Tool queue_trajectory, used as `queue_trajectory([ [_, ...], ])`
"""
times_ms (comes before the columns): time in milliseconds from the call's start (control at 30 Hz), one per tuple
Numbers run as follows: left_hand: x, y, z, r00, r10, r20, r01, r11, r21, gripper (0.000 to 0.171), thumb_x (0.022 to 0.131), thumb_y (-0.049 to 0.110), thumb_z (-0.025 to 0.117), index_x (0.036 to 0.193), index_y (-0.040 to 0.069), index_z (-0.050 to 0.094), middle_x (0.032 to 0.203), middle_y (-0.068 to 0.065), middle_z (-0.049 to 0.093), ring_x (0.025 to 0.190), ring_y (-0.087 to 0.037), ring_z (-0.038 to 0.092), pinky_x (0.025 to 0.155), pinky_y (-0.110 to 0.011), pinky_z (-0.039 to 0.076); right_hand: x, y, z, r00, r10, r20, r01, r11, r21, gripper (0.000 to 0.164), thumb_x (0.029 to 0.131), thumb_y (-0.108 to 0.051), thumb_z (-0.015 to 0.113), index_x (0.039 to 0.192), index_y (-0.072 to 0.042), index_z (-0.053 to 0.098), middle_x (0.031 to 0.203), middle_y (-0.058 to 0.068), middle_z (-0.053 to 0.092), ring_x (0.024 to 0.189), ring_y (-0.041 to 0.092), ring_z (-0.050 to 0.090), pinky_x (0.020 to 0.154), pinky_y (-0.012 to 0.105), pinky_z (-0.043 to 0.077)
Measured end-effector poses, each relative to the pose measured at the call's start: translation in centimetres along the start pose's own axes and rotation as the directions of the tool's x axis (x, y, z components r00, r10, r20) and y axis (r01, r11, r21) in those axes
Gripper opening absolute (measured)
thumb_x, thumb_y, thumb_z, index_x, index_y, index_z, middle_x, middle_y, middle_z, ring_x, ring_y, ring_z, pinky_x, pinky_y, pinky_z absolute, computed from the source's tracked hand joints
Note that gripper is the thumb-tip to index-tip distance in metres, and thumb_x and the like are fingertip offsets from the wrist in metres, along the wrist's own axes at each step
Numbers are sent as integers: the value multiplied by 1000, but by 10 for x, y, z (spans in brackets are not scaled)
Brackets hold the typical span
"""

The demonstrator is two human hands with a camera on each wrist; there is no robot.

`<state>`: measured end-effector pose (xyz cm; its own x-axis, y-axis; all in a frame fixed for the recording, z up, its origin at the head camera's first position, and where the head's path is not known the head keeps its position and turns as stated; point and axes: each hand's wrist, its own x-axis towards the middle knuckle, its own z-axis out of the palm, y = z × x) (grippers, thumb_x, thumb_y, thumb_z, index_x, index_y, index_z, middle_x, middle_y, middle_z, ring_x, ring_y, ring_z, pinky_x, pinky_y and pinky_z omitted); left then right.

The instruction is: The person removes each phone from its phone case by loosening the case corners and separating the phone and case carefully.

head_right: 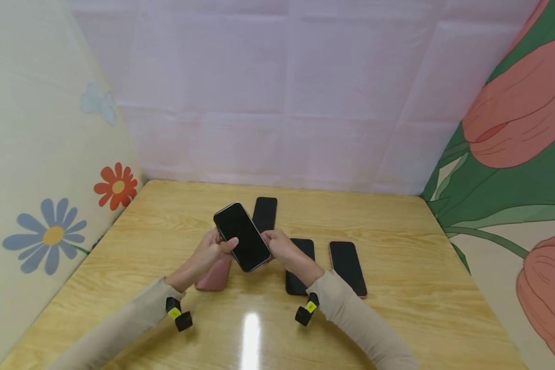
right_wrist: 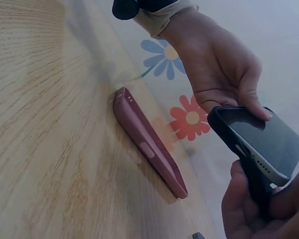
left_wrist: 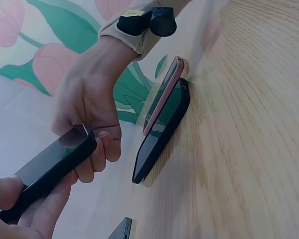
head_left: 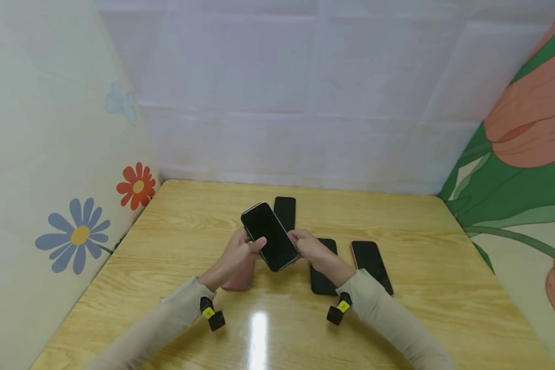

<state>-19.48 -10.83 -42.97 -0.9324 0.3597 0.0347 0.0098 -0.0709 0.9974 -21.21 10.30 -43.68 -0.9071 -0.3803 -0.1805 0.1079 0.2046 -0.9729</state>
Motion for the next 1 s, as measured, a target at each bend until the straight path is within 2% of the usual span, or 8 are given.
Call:
queue_trajectory([
  [200, 1, 1, 2, 999, -30, 16, 30, 1000, 6, 44, 99, -1, 50, 142, -4, 40, 132, -28, 55, 108, -34, 64, 92, -56, 52, -2, 3, -5, 999, 15, 48, -18, 999, 48, 31, 102, 4, 32, 121, 14, 55, 92, 8, 61, 75, 13, 60, 64, 25, 52],
  [400, 2, 2, 4, 998, -65, 21, 65, 998, 4, 42, 99, -3, 49, 140, -7, 41, 130, -27, 56, 106, -30, 64, 92, -52, 53, -5, 3, -9, 993, 24, 116, -37, 994, 106, 37, 100, 6, 29, 128, 15, 50, 86, 8, 60, 67, 15, 57, 59, 28, 49],
  [500, 3, 0, 5, 998, -69, 16, 69, 998, 6, 41, 99, -3, 49, 139, -7, 42, 129, -27, 57, 105, -30, 65, 90, -51, 53, -6, 4, -10, 992, 28, 124, -41, 993, 107, 37, 99, 7, 28, 127, 14, 52, 87, 8, 60, 68, 15, 58, 59, 29, 50],
  [733, 3, -3, 4, 998, -63, -6, 63, 997, 35, 42, 100, 2, 51, 141, -2, 42, 129, -26, 58, 107, -33, 65, 88, -49, 55, -5, 5, -12, 995, -5, 100, 2, 1000, 26, 25, 103, 3, 32, 107, 9, 56, 89, 9, 61, 71, 16, 61, 63, 30, 53],
  [867, 4, -3, 4, 998, -60, -27, 62, 997, 41, 42, 100, 3, 53, 141, 1, 43, 129, -24, 59, 108, -33, 65, 88, -49, 55, -5, 5, -13, 995, -15, 99, 14, 1000, 15, 27, 106, -1, 32, 111, 9, 57, 91, 9, 63, 75, 14, 63, 68, 30, 53],
  [1000, 5, -4, 4, 998, -38, -53, 41, 997, 69, 40, 100, 2, 54, 138, -3, 44, 124, -25, 60, 103, -34, 66, 84, -48, 57, -4, 5, -13, 994, -30, 101, 29, 1000, 11, 26, 103, 0, 34, 113, 9, 57, 95, 9, 64, 78, 15, 64, 72, 35, 56],
])
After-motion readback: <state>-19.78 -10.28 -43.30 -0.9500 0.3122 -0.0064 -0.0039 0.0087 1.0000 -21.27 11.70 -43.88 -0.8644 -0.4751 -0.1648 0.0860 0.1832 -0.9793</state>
